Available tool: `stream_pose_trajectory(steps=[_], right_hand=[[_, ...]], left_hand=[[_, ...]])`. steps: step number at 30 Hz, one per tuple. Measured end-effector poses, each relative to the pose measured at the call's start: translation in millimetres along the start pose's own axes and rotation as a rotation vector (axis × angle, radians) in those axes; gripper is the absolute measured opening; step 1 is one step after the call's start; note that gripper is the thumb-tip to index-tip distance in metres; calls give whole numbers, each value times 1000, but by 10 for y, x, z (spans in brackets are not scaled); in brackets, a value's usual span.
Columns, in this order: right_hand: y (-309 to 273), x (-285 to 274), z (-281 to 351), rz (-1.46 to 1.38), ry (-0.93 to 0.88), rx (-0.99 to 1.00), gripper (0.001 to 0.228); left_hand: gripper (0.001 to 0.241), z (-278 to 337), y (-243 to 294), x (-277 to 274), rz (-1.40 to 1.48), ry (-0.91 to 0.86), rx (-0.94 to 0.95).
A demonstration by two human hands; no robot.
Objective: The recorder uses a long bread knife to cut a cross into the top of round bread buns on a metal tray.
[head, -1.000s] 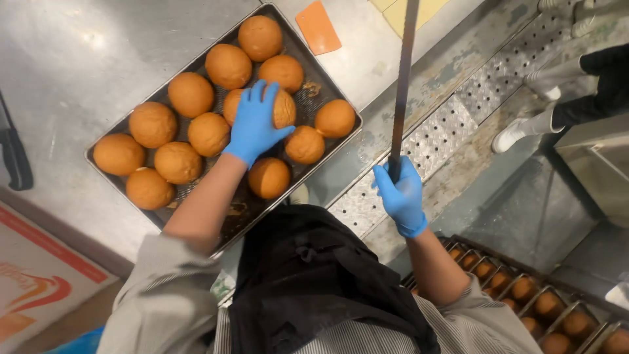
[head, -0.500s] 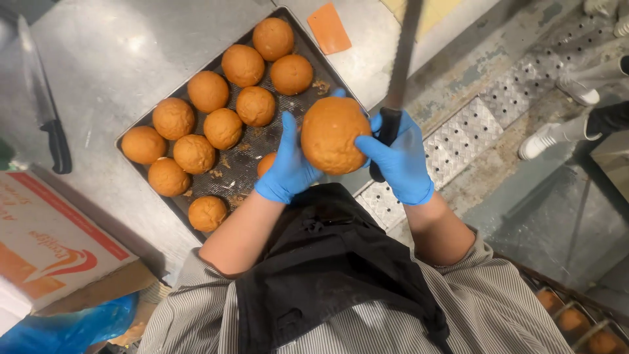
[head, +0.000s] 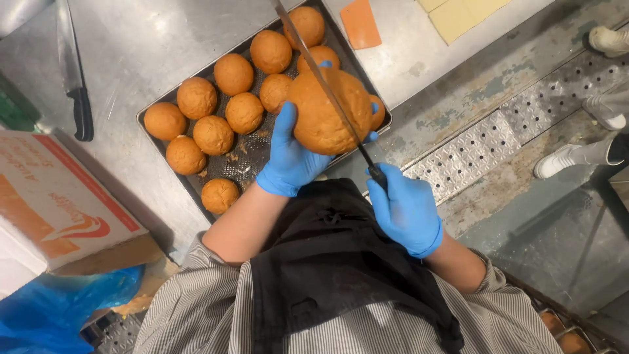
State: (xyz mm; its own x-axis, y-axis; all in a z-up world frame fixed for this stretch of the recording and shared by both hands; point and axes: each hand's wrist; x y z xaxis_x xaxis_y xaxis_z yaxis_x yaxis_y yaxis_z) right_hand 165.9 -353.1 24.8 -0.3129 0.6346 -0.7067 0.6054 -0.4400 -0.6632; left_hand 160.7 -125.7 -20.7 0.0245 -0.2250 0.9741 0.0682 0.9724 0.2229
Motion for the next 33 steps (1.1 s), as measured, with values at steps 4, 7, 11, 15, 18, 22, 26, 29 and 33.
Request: stream_pose_trajectory(steps=[4,7,11,15,18,22,26,29,33], right_hand=[[6,-10,-4,-6,-58,82,20],[25,-7,-35,53,-57,90,15],[3,-42,-98,93,-59,65,11],[188,24,103,19,-125,97,14],[253,48,112,47,-161,232,14],[220,90,34,31,-66,137,13],[257,100,116,19,-74,124,14],[227,18,-34,-30,-54,120,15],[242,-178,-38,-572,-301,535,16]], left_hand=[[84,12,-41,-224,-29,-41,-36],[82,-35,-189,-298,-57,-3,-60],[78,-57,-108,-109,-61,84,-14],[75,-59,-77,-52,-76,65,13],[75,-56,-286,62,-195,-10,20],[79,-97,-183,158,-116,-14,-11],[85,-68,-70,352,-154,-89,-12],[85,-61,-205,70,-192,-90,-42],[84,-27,-29,115,-226,-131,-35]])
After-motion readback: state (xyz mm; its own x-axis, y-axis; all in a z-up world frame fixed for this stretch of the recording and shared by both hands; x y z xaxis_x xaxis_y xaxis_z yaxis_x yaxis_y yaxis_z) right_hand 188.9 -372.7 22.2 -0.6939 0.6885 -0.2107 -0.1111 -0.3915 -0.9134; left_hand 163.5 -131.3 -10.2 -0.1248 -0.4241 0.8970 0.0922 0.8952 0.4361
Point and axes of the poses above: each hand's wrist, its own z-axis away from the middle knuckle, its own x-axis out of the palm, y = z × x
